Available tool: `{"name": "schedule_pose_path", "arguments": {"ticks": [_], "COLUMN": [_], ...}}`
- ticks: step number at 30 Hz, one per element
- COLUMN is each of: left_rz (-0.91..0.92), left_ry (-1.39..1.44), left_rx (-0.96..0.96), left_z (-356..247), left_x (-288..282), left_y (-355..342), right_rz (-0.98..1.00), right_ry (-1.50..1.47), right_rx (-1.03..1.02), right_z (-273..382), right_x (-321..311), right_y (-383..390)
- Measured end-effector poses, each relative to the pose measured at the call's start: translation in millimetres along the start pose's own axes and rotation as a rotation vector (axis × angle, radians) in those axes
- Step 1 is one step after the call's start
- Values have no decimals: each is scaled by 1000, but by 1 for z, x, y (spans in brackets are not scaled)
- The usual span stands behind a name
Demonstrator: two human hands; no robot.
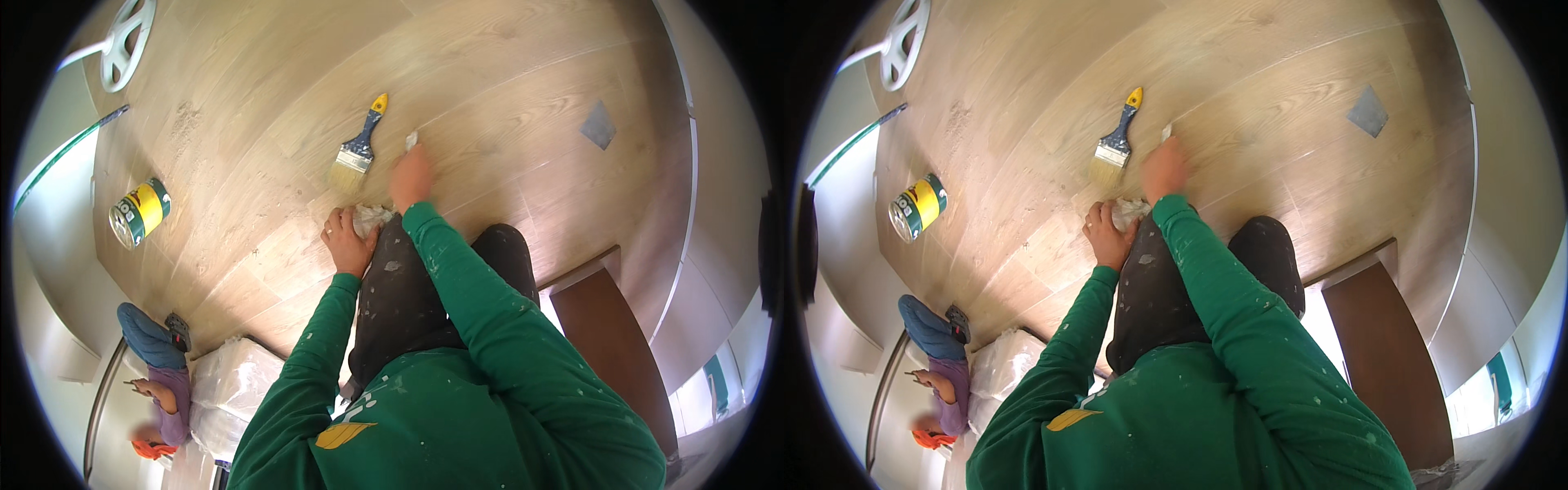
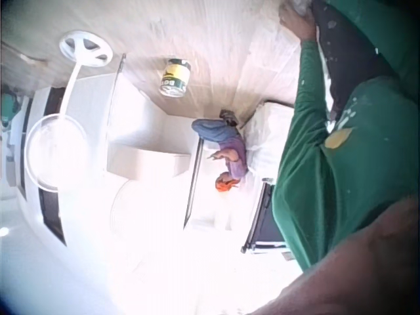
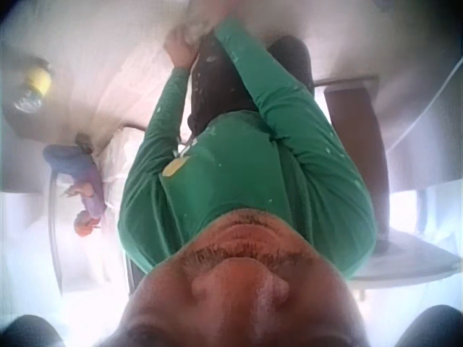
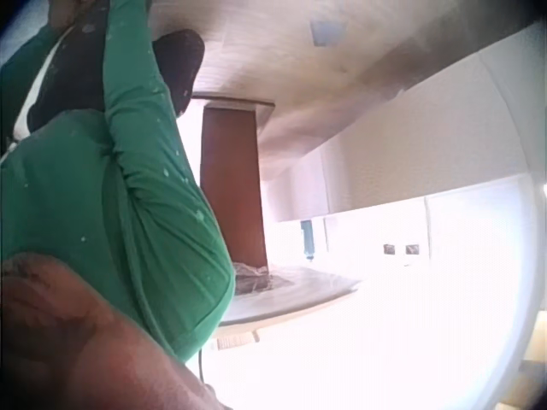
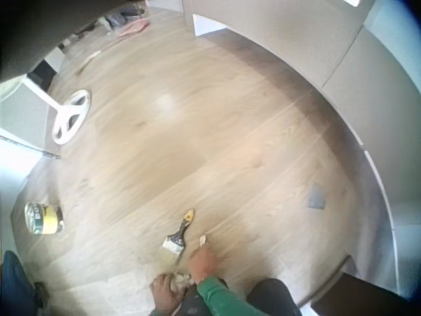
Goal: The person applies a filler substance to cracks in the wooden floor using a putty knife and then sands the area with a small piece of sandpaper.
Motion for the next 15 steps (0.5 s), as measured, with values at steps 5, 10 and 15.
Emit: {"name": "schedule_pose_path", "arguments": {"ticks": [5, 10, 15], "left_rz": [257, 520, 835], "left_ry": [-14, -179, -357], "left_rx": [-23, -198, -364], "left_z": [31, 119, 192], "left_x": [20, 27, -9], "left_y": [35, 134, 184], "right_rz": [-35, -308, -108], "right_ry": [-144, -161, -303], "right_rx": [-68, -170, 60], "right_z": [-8, -41, -75], "right_x": [9, -42, -53], "right_y": [6, -17, -63]}}
Point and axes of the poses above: each hand's wrist, its own y-axis away from the middle knuckle, its own x-axis out of the palm, z = x × y, the point moved 9 cm from there along -y, towards the middle knuckle, and after that the axes turned 14 degrees about y, right-handed, at the moved point
